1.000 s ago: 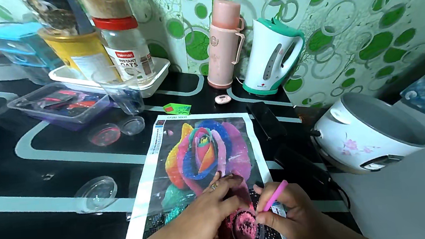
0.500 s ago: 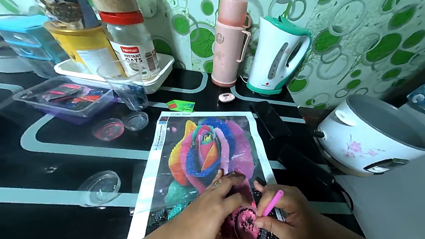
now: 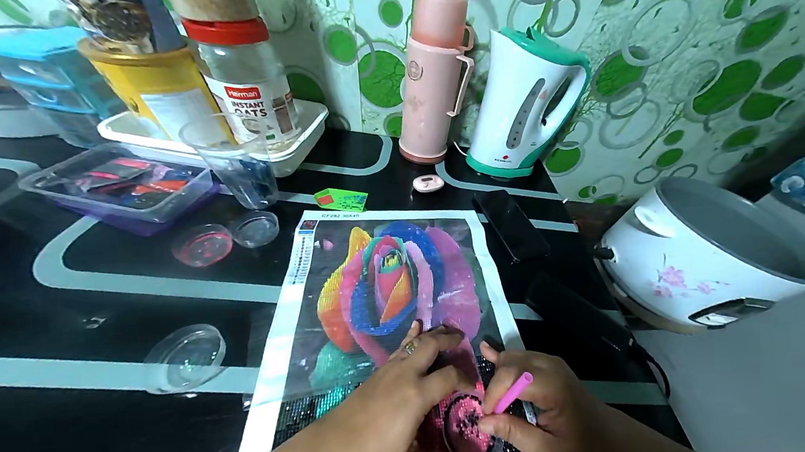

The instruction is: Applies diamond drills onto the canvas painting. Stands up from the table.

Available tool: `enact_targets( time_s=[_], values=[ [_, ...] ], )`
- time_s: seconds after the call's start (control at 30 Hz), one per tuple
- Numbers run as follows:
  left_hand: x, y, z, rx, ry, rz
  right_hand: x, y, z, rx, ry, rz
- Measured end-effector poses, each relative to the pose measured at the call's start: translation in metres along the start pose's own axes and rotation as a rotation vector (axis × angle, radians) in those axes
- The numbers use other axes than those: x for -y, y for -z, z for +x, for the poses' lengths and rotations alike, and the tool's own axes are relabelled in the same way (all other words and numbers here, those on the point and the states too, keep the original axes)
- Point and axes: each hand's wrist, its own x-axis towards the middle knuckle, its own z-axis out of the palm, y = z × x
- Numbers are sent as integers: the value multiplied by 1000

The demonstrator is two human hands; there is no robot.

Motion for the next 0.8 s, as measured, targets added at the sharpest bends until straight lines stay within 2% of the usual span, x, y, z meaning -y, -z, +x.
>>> enact_targets(
  time_s=[0.2,0.37,0.5,0.8],
  values=[
    [0,0,1,4,-6,-2,0,-1,-1,-12,1,-8],
    [-1,1,1,10,3,22,-4,20,3,-219,-94,176],
    [-1,0,0,3,7,55,-19,44,3,-316,-193,134],
    [-2,-2,0,-11,18,29,-35,38,0,-191,-228,66]
  ],
)
